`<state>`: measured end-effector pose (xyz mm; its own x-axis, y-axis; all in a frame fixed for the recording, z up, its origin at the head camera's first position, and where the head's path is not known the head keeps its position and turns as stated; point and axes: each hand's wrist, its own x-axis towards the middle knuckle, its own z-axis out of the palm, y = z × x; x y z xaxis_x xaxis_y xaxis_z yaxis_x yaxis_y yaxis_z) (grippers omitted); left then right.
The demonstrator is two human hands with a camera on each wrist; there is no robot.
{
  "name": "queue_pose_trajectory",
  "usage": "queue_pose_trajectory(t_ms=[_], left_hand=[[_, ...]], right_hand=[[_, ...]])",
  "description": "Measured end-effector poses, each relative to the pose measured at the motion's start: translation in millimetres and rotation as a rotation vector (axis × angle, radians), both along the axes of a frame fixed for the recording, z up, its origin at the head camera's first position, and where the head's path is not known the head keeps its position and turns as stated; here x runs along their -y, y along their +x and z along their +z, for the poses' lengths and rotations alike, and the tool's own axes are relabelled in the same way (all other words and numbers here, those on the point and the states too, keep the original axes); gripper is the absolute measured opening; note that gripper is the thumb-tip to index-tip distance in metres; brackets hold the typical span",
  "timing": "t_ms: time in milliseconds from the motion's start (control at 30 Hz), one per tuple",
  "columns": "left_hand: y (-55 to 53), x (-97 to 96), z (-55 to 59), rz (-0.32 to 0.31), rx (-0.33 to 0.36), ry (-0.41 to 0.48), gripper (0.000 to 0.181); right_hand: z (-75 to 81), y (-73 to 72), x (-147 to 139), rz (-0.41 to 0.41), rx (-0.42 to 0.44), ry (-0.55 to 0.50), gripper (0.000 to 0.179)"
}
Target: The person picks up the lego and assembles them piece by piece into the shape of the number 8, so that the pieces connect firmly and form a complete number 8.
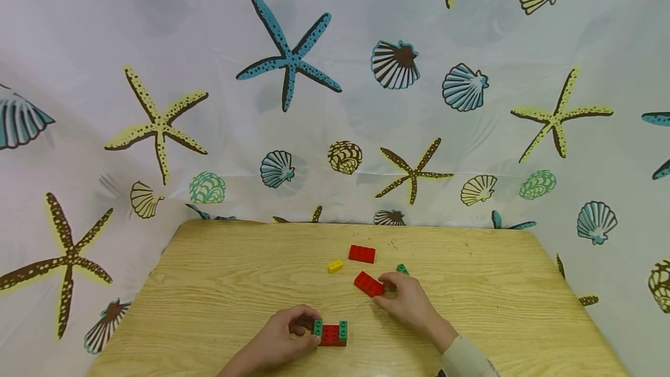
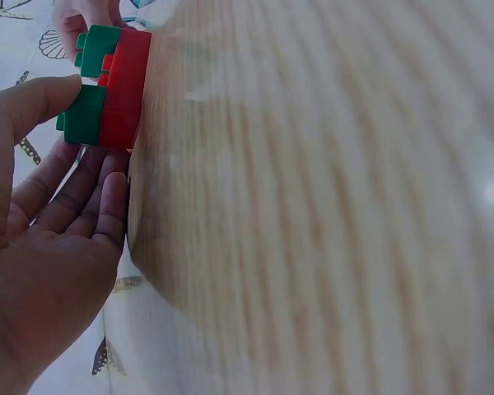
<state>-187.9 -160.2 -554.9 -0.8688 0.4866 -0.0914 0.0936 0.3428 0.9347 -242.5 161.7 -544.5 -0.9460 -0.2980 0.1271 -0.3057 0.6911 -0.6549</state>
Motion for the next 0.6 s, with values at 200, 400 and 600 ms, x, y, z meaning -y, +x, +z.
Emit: queue_pose_trajectory(t_ms=[200,400,600], left_hand=[[-0.6,-0.5,0.2,0.002,-0.003,-0.026,0.034],[-0.6,-0.8,0.0,0.013,0.007,-0.028,0.036],[0.3,-0.1,-1.6,0.016,0.003,-0.022,0.037]], right_hand=[[-1.0,-1.1,1.6,0.002,0.001,0.012,0.042],[-2.8,-2.0,2.8,-0.006,-0.008,0.026,0.041],[-3.5,-3.3,3.6,-0.005,-0.012,0.049,0.038]])
